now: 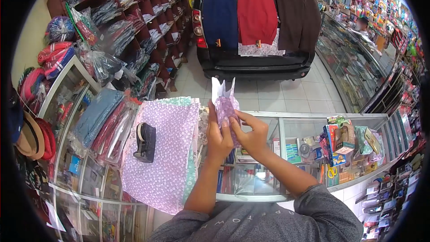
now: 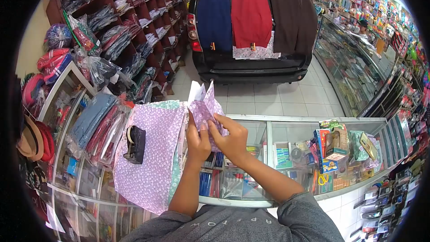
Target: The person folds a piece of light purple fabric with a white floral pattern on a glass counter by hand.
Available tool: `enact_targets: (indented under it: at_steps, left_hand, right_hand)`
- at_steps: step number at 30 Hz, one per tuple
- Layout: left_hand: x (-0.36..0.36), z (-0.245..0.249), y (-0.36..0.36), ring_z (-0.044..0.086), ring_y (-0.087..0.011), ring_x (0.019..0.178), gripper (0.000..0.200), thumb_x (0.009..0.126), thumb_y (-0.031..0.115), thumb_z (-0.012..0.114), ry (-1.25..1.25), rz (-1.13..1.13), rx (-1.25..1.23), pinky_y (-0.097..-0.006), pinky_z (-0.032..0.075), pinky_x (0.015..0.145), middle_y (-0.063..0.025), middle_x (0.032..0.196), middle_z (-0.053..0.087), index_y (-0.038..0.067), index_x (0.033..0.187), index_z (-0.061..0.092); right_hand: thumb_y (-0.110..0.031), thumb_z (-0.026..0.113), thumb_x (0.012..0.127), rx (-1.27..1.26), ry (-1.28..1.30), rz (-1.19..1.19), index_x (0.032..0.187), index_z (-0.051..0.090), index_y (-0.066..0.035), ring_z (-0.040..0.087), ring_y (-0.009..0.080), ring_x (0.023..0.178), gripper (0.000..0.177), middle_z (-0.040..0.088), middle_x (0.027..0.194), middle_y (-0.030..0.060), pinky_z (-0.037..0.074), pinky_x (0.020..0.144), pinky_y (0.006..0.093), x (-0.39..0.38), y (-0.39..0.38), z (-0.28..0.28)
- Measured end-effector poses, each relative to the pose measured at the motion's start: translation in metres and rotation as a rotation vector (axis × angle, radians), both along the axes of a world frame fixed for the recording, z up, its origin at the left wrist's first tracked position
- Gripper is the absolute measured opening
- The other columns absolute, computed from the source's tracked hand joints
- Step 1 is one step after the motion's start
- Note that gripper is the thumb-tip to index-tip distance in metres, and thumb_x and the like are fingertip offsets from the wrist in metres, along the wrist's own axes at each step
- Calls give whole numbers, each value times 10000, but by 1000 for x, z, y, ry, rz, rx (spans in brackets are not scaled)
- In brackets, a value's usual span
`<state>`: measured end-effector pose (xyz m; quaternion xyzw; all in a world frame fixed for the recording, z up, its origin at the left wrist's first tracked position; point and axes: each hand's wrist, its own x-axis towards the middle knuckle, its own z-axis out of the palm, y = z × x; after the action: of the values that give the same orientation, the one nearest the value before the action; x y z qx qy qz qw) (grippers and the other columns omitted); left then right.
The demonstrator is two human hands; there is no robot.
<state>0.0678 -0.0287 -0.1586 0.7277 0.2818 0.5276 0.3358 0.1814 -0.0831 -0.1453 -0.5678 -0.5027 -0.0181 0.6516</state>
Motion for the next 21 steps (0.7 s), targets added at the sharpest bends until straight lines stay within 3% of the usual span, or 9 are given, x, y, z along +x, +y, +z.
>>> enact_targets:
  at_steps: [1, 8, 10, 11, 12, 14, 15, 21]
  left_hand:
    - [-3, 1, 3, 453, -483, 1438, 663, 1068, 216, 473, 0, -117, -77, -483, 358, 1186, -367, 1537, 434, -111, 1599, 247]
    - [-1, 4, 1, 485, -475, 1409, 628, 1077, 247, 479, 125, -146, 50, -496, 380, 1167, -318, 1526, 470, -57, 1593, 291]
    - [1, 1, -1, 473, -465, 1428, 645, 1082, 264, 478, 110, -130, 84, -492, 368, 1184, -305, 1554, 446, -47, 1608, 273]
    - [3, 3, -2, 473, -465, 1428, 645, 1082, 264, 478, 112, -133, 86, -492, 368, 1184, -305, 1554, 446, -47, 1608, 273]
    - [3, 7, -4, 453, -461, 1448, 652, 1079, 258, 484, 110, -152, 92, -489, 360, 1194, -305, 1576, 420, -44, 1614, 264]
    - [3, 9, -7, 432, -458, 1469, 661, 1076, 251, 490, 110, -173, 95, -485, 352, 1205, -304, 1598, 394, -41, 1620, 254]
    - [3, 9, -8, 412, -455, 1485, 669, 1069, 241, 500, 133, -187, 101, -486, 348, 1211, -303, 1613, 374, -39, 1622, 250]
    - [5, 12, -13, 372, -447, 1515, 710, 1056, 246, 528, 204, -228, 98, -490, 337, 1223, -296, 1649, 320, -36, 1630, 220]
  right_hand:
    - [-164, 844, 837, 5, -17, 17, 1099, 794, -11, 781, 275, 848, 308, 790, 1004, 179, 616, 762, 343, 3, -1, 5]
    - [-180, 883, 800, -11, -3, 25, 1113, 775, -9, 766, 238, 847, 372, 785, 1009, 153, 614, 734, 343, 24, -4, 25]
    - [-172, 874, 807, 23, -43, 27, 1250, 722, -30, 758, 236, 923, 489, 768, 1107, 156, 615, 731, 359, 26, -13, 43]
    - [-150, 850, 819, -13, -73, 107, 1358, 647, -63, 722, 284, 1073, 582, 684, 1302, 178, 609, 787, 400, 29, -21, 57]
    - [-150, 850, 819, -12, -70, 103, 1358, 647, -63, 722, 284, 1073, 582, 684, 1302, 178, 609, 787, 400, 33, -28, 69]
    - [-133, 835, 819, -99, -365, 116, 1356, 627, -86, 670, 360, 1169, 578, 563, 1448, 208, 587, 884, 449, 43, -40, 86]
    - [-83, 817, 825, -144, -501, 104, 1258, 650, -81, 612, 436, 1247, 464, 460, 1525, 234, 549, 977, 485, 50, -43, 87]
    - [-9, 785, 851, -123, -321, 256, 1082, 653, -43, 559, 481, 1341, 267, 419, 1556, 254, 513, 1048, 497, 56, -50, 91]
